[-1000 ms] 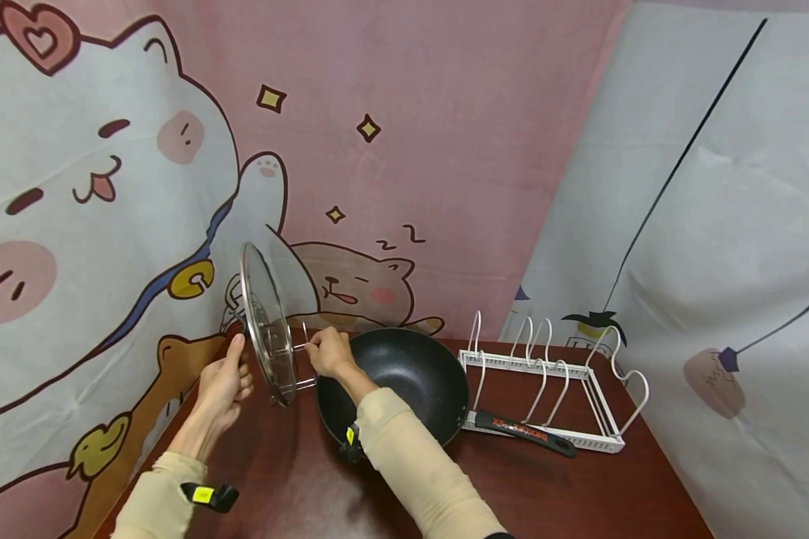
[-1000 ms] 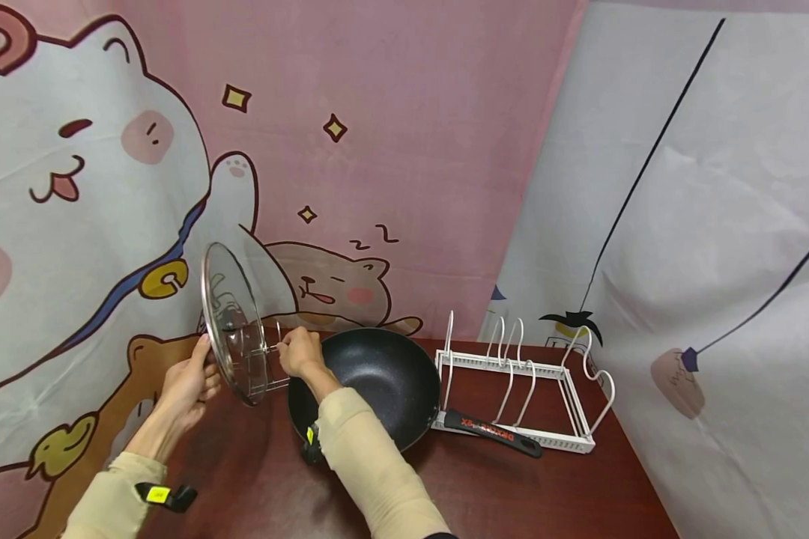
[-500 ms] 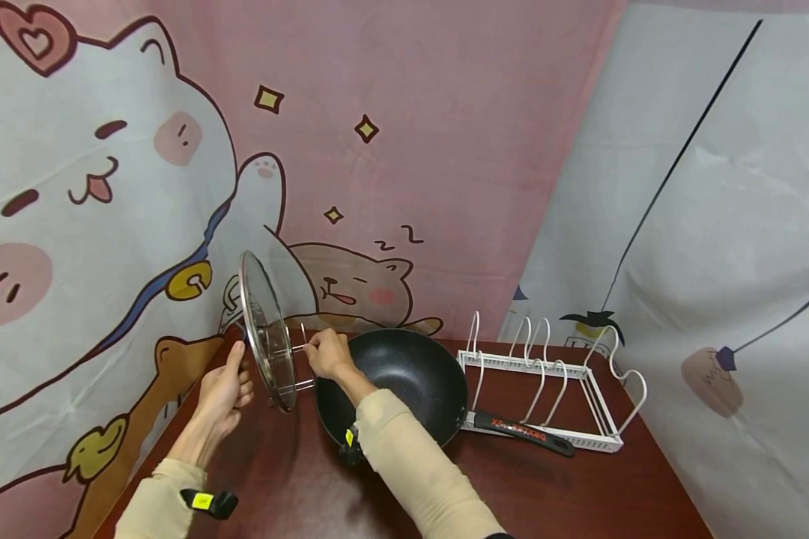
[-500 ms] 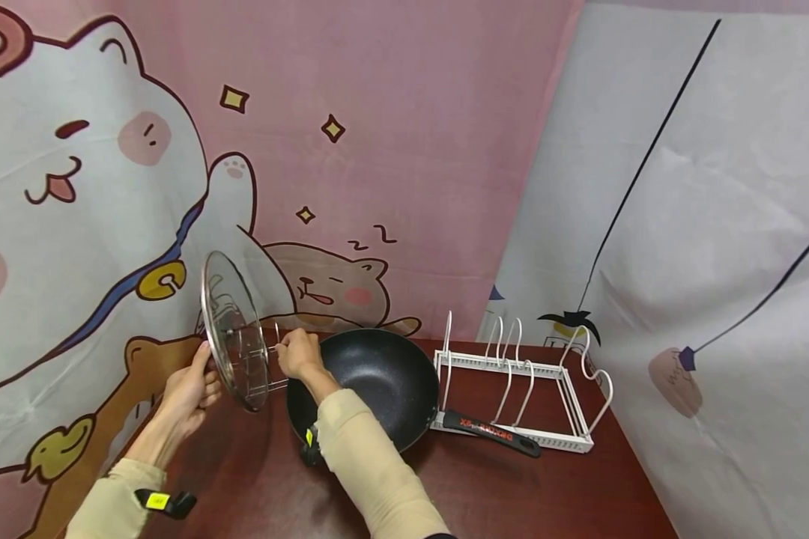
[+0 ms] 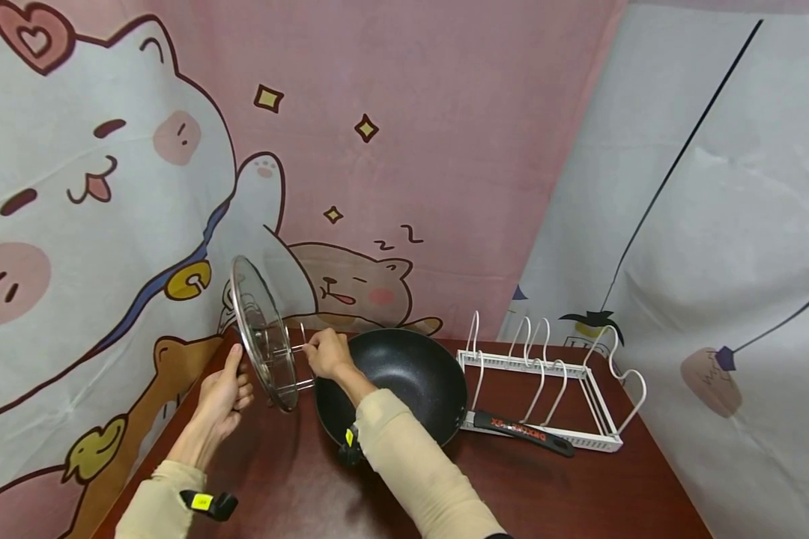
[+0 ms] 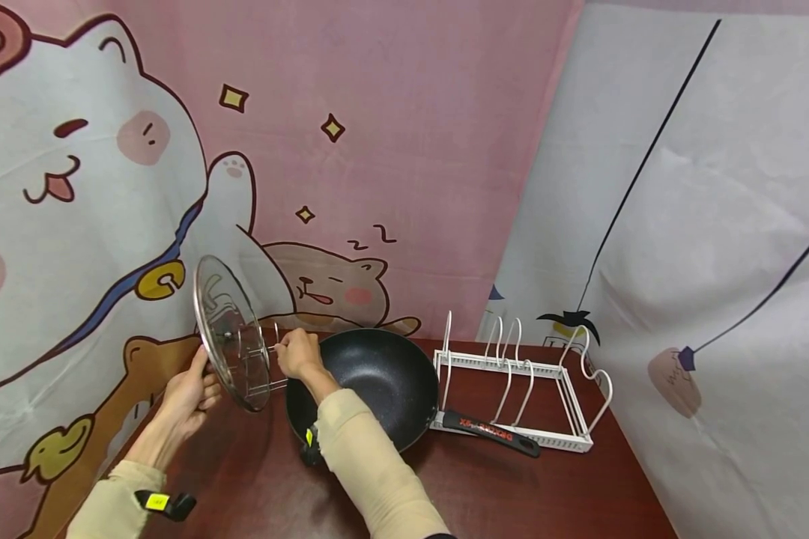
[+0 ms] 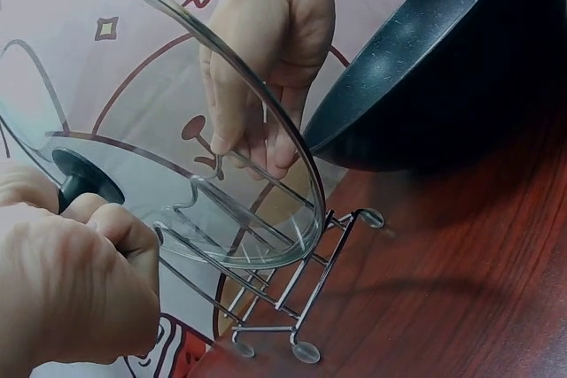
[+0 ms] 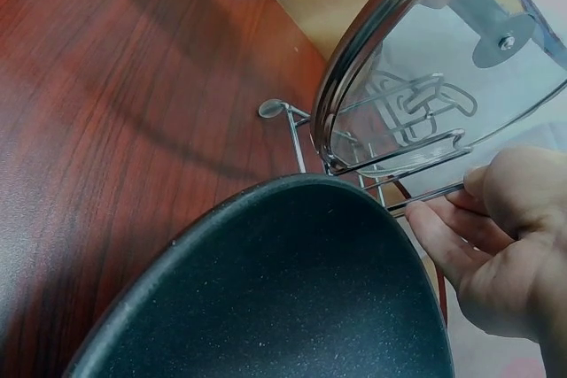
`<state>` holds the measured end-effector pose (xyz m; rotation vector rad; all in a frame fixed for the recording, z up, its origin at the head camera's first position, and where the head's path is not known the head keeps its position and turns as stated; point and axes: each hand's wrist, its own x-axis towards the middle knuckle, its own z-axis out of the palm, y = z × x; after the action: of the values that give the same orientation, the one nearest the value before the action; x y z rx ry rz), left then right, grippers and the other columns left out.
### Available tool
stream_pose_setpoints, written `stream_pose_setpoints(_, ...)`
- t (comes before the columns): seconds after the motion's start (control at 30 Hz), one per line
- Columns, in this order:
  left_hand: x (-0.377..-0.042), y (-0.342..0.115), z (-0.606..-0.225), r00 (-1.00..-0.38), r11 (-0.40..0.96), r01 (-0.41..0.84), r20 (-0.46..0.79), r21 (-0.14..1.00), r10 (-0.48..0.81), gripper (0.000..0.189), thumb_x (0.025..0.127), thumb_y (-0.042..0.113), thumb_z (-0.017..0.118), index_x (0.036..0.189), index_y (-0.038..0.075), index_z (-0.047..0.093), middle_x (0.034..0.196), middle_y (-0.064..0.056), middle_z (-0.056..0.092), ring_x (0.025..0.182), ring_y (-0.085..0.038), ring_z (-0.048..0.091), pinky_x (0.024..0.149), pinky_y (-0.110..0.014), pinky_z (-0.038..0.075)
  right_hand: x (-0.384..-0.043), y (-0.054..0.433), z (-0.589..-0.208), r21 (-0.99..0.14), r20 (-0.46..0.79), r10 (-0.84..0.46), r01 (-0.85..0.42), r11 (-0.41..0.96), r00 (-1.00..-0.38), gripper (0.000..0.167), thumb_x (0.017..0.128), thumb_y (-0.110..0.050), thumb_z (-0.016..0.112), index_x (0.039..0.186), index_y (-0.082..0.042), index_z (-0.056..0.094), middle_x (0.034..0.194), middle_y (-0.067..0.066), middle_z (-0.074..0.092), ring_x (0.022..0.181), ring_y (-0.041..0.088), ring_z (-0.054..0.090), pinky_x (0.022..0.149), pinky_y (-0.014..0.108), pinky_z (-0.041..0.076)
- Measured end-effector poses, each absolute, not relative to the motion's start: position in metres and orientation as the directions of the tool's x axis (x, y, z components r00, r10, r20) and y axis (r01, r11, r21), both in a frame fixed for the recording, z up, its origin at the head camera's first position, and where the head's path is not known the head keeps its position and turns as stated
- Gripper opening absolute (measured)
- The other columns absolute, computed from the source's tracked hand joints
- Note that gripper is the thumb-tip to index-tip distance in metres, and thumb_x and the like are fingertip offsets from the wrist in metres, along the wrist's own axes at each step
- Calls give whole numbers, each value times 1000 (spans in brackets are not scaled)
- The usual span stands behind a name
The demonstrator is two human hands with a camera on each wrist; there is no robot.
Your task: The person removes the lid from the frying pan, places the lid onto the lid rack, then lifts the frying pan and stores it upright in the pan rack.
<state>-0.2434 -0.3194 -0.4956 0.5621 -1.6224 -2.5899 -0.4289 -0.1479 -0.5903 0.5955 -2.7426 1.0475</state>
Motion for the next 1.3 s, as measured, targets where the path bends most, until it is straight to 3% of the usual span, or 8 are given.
stream_pose_setpoints(0.43,-244,-326,-493,-943,-496,-199,-303,845,-139,48,117,57,51,87,20,51,58,14,33,50,0,24,44,-18,25,-441,-151,-607,-628,299,-311,-431,648,-902,26,105,-36,79,79,-34,82,71,-22,68,90,13,74,89,35,64)
stream_pose_setpoints(1.3,-253,-333,-484,-932,-491,-278,-355,826,-70,49,117,59,47,88,20,50,64,15,28,53,1,21,43,-18,26,-440,-151,-609,-633,300,-301,-425,647,-905,26,105,-45,79,81,-37,81,74,-23,68,90,10,71,87,31,62)
